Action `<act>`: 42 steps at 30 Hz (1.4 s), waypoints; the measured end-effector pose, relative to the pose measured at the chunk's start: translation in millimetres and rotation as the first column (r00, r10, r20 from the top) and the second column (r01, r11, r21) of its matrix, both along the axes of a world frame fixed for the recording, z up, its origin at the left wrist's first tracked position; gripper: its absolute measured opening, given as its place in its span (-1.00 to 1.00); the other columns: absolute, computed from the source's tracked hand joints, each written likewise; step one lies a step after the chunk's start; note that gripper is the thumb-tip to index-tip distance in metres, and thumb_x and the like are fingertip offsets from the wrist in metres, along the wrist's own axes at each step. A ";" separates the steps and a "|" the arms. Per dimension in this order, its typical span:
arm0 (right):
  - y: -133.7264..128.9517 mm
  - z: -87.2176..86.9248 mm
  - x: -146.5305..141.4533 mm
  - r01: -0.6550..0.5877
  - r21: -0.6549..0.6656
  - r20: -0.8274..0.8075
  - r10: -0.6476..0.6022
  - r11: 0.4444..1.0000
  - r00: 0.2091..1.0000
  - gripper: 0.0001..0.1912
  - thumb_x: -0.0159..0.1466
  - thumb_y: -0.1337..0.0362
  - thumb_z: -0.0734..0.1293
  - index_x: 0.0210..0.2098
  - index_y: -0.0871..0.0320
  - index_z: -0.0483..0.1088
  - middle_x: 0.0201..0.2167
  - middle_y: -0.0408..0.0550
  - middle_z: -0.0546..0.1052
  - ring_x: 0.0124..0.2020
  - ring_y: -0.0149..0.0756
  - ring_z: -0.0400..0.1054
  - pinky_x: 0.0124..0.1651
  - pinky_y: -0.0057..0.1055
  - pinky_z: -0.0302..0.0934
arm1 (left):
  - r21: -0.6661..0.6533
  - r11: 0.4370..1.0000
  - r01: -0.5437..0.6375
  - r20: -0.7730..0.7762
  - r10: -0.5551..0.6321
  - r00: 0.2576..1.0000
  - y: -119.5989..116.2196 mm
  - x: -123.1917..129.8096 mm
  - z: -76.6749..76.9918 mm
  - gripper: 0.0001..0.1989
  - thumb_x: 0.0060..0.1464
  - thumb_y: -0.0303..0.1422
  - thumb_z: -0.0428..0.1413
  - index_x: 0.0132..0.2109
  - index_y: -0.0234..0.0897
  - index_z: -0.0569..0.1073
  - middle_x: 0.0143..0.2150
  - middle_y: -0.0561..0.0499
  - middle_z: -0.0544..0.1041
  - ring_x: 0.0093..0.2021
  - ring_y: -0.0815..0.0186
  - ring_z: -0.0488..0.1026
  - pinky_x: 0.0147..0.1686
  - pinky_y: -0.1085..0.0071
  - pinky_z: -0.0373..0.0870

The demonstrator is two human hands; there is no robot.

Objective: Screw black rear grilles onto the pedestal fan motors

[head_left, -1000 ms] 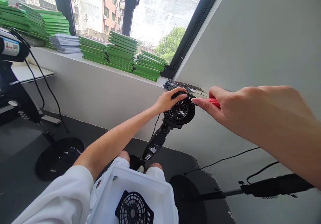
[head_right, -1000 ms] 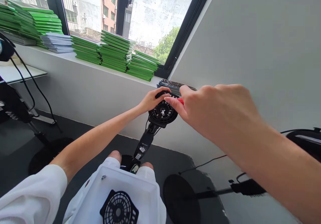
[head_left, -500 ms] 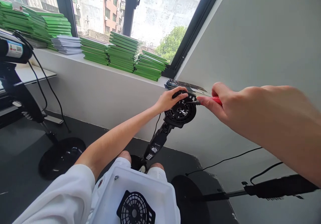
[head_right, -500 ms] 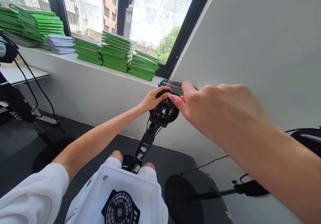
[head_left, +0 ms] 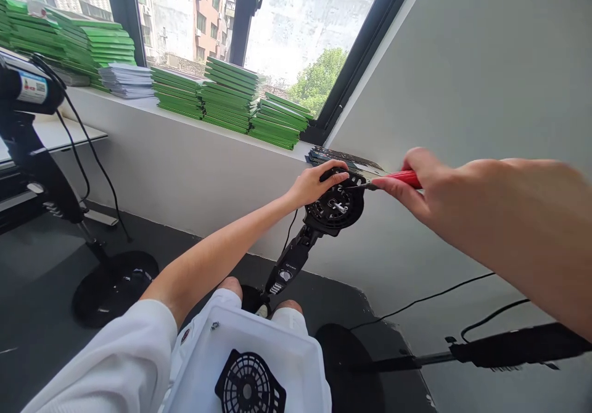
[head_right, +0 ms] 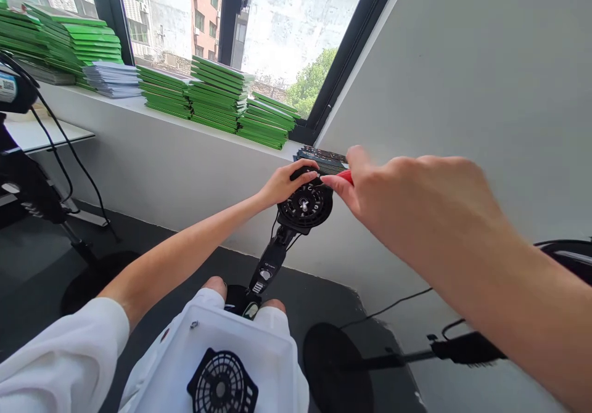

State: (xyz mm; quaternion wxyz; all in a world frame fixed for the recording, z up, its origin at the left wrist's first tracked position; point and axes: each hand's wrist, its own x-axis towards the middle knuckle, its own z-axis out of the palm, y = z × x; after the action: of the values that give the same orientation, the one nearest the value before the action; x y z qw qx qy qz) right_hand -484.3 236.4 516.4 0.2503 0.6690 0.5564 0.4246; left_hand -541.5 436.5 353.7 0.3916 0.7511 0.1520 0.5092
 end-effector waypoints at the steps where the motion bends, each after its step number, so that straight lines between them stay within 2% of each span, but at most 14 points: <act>1: -0.2 0.4 1.4 0.031 0.016 0.011 -0.032 0.999 0.999 -0.35 0.53 -0.12 -0.18 -0.26 0.10 0.34 -0.69 -0.13 0.17 -0.66 -0.24 0.08 -0.49 -0.37 -0.06 | -0.001 1.000 0.000 -0.001 0.000 1.000 0.2 0.0 -0.1 -0.74 0.39 -0.17 0.09 0.10 -0.12 0.53 0.02 0.04 0.65 0.06 0.16 0.59 0.19 0.30 0.40; 3: 0.0 0.3 4.1 0.031 -0.024 -0.077 -0.033 0.999 0.997 -0.41 0.52 -0.16 -0.07 -0.24 0.08 0.36 -0.68 -0.13 0.21 -0.65 -0.25 0.13 -0.48 -0.38 -0.04 | 0.003 1.000 0.000 0.002 0.000 1.000 0.8 0.1 -0.4 -0.73 0.38 -0.17 0.09 0.11 -0.12 0.53 0.02 0.03 0.65 0.06 0.16 0.58 0.19 0.30 0.40; 6: 0.4 -2.7 4.7 -0.083 -0.042 -0.155 0.076 0.996 0.985 -0.46 0.51 -0.13 -0.03 0.08 0.09 0.32 -0.69 -0.21 0.21 -0.67 -0.24 0.11 -0.49 -0.40 -0.08 | 0.002 1.000 -0.001 0.007 0.001 1.000 1.2 0.2 -0.5 -0.74 0.38 -0.17 0.10 0.10 -0.10 0.53 0.03 0.05 0.66 0.07 0.17 0.59 0.20 0.31 0.40; 7: 0.1 -4.2 3.9 -0.105 -0.012 -0.121 0.102 0.994 0.987 -0.44 0.53 -0.11 -0.08 0.07 0.11 0.33 -0.70 -0.22 0.17 -0.68 -0.25 0.07 -0.49 -0.40 -0.10 | 0.001 1.000 0.000 0.012 0.000 1.000 1.1 0.3 -0.5 -0.75 0.38 -0.18 0.10 0.10 -0.10 0.53 0.04 0.05 0.66 0.07 0.18 0.59 0.20 0.32 0.40; 9: -0.6 -7.1 1.9 -0.087 0.069 -0.053 0.091 0.994 0.994 -0.37 0.55 -0.09 -0.16 -0.19 0.10 0.38 -0.71 -0.18 0.10 -0.69 -0.27 -0.01 -0.48 -0.39 -0.13 | 0.002 1.000 0.004 0.024 -0.004 1.000 0.5 0.5 -0.7 -0.75 0.38 -0.20 0.09 0.10 -0.11 0.53 0.06 0.04 0.66 0.10 0.17 0.59 0.22 0.31 0.39; 11: -1.0 -9.6 1.2 -0.064 0.118 -0.059 0.071 0.991 0.996 -0.41 0.54 -0.08 -0.08 -0.34 0.08 0.34 -0.70 -0.15 0.11 -0.67 -0.27 -0.01 -0.47 -0.39 -0.12 | 0.007 1.000 0.008 0.032 -0.008 0.999 -0.3 0.6 -0.9 -0.75 0.38 -0.20 0.09 0.10 -0.12 0.54 0.07 0.03 0.66 0.12 0.16 0.58 0.25 0.29 0.38; 15: -0.8 -13.0 2.1 -0.165 0.029 -0.118 0.167 0.986 0.979 -0.56 0.44 -0.05 0.09 0.03 0.12 0.36 -0.68 -0.19 0.20 -0.66 -0.24 0.06 -0.53 -0.41 -0.13 | 0.001 1.000 0.002 0.030 -0.002 1.000 -1.4 -0.1 -0.6 -0.76 0.39 -0.21 0.10 0.10 -0.09 0.54 0.07 0.06 0.67 0.15 0.18 0.58 0.26 0.32 0.39; 20: -1.4 -9.8 -1.4 -0.051 0.147 -0.025 0.056 0.988 0.998 -0.46 0.51 -0.05 -0.03 -0.34 0.10 0.35 -0.69 -0.13 0.14 -0.66 -0.25 0.03 -0.52 -0.40 -0.09 | -0.004 1.000 -0.005 0.030 0.005 1.000 -1.9 0.1 -0.5 -0.77 0.38 -0.22 0.11 0.10 -0.09 0.55 0.06 0.06 0.67 0.14 0.17 0.59 0.25 0.31 0.40; 24: -2.7 -8.9 -0.7 -0.137 0.022 -0.120 0.138 0.990 0.983 -0.58 0.46 -0.03 0.08 0.01 0.13 0.35 -0.68 -0.20 0.21 -0.67 -0.28 0.02 -0.53 -0.42 -0.14 | 0.007 1.000 0.010 0.048 -0.010 0.999 -0.7 1.3 -2.0 -0.76 0.38 -0.19 0.10 0.09 -0.09 0.55 0.05 0.06 0.67 0.12 0.18 0.59 0.24 0.31 0.41; 29: -2.7 -13.6 2.9 -0.167 0.167 0.029 0.164 0.972 0.986 -0.38 0.55 -0.04 -0.10 -0.46 0.09 0.28 -0.73 -0.17 0.03 -0.68 -0.32 -0.11 -0.50 -0.41 -0.17 | -0.001 1.000 0.003 0.049 -0.003 0.999 -1.0 1.5 -1.7 -0.75 0.37 -0.19 0.11 0.09 -0.10 0.55 0.08 0.04 0.66 0.15 0.15 0.58 0.26 0.27 0.40; 33: -0.6 -15.5 3.8 -0.241 0.056 -0.028 0.243 0.969 0.970 -0.57 0.48 -0.03 0.06 -0.08 0.12 0.39 -0.72 -0.26 0.08 -0.71 -0.31 -0.06 -0.53 -0.43 -0.18 | -0.019 1.000 -0.012 0.037 0.013 0.999 -2.7 1.0 0.7 -0.78 0.38 -0.21 0.11 0.08 -0.06 0.55 0.11 0.08 0.66 0.17 0.18 0.58 0.27 0.31 0.40; 37: -0.3 -13.7 0.2 -0.072 0.167 0.052 0.064 0.983 0.997 -0.45 0.55 -0.08 0.02 -0.39 0.10 0.33 -0.72 -0.18 0.07 -0.69 -0.29 -0.01 -0.53 -0.42 -0.13 | -0.013 1.000 -0.014 0.014 0.014 1.000 -3.5 0.8 1.3 -0.76 0.38 -0.21 0.10 0.09 -0.08 0.54 0.09 0.06 0.66 0.17 0.17 0.57 0.26 0.29 0.40; 40: 0.1 -11.1 1.0 -0.066 0.053 -0.066 0.070 0.996 0.995 -0.58 0.48 -0.10 0.15 -0.19 0.09 0.38 -0.70 -0.21 0.17 -0.68 -0.29 0.06 -0.53 -0.42 -0.10 | -0.017 1.000 -0.015 0.015 0.016 1.000 -2.4 1.2 0.3 -0.77 0.38 -0.20 0.10 0.09 -0.07 0.54 0.07 0.07 0.67 0.14 0.16 0.58 0.24 0.29 0.41; 42: -0.2 -9.8 1.9 -0.102 0.025 -0.061 0.103 0.995 0.993 -0.59 0.49 -0.06 0.10 -0.06 0.10 0.37 -0.70 -0.22 0.18 -0.69 -0.29 0.03 -0.54 -0.41 -0.13 | -0.020 1.000 -0.024 0.016 0.024 1.000 -1.5 1.5 -0.5 -0.77 0.38 -0.19 0.11 0.08 -0.06 0.54 0.06 0.09 0.67 0.13 0.17 0.59 0.23 0.30 0.42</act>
State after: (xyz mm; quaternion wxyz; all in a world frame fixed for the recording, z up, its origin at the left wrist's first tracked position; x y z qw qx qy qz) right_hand -482.4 236.2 506.6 0.2035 0.6551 0.5928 0.4219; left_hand -540.0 435.0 353.2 0.3943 0.7410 0.1629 0.5186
